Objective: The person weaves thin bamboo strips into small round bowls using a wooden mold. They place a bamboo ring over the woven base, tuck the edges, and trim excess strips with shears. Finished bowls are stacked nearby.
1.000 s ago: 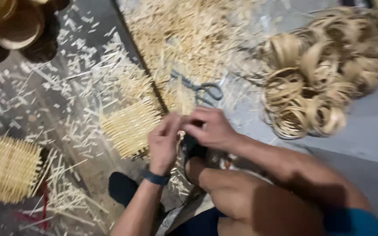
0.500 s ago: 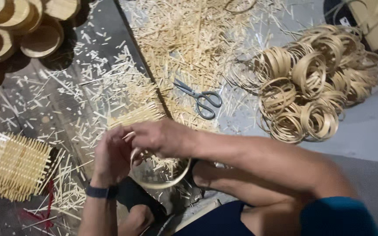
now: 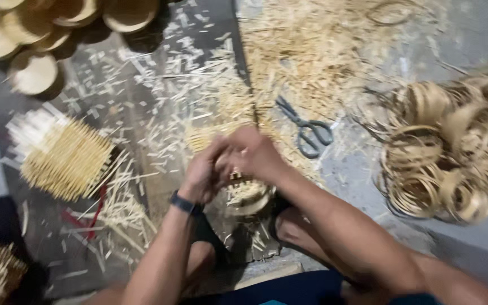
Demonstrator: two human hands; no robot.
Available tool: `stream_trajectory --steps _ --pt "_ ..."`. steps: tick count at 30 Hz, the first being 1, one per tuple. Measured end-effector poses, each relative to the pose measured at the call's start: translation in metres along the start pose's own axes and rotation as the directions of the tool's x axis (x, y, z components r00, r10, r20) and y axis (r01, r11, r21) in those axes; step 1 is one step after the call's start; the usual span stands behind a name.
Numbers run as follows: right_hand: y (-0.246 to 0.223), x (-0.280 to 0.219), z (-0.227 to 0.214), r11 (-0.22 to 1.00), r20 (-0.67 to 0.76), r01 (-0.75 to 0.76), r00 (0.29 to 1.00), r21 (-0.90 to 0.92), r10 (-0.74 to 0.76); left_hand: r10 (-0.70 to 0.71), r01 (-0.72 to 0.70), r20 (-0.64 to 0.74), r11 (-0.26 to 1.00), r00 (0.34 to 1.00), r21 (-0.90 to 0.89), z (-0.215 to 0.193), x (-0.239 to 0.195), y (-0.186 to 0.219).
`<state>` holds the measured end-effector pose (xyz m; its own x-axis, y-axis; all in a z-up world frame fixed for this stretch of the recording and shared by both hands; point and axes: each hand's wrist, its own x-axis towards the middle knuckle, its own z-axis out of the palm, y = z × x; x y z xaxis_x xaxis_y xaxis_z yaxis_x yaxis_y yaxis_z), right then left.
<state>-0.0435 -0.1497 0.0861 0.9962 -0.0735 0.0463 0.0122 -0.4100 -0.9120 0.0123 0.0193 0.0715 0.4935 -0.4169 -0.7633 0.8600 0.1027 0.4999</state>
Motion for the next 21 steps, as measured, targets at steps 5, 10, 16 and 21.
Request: stream_trajectory --steps 5,10,16,21 --pt "0.025 0.006 -0.007 0.266 0.206 -0.354 0.865 0.897 0.458 0.374 -0.287 0.053 0.787 0.926 -0.546 -0.030 0.015 0.015" --pt "0.045 -0.006 -0.010 0.134 0.310 -0.388 0.865 0.912 0.394 0.155 -0.007 0.330 0.913 0.931 -0.408 -0.048 0.022 0.022" --pt "0.045 -0.002 0.000 -0.041 0.447 -0.466 0.818 0.884 0.363 0.023 -0.002 0.092 0.974 0.995 -0.226 -0.037 0.031 0.020" --pt "0.045 0.003 0.002 0.064 0.368 -0.437 0.820 0.897 0.438 0.064 -0.067 -0.021 0.953 0.998 -0.294 -0.035 0.032 0.011"
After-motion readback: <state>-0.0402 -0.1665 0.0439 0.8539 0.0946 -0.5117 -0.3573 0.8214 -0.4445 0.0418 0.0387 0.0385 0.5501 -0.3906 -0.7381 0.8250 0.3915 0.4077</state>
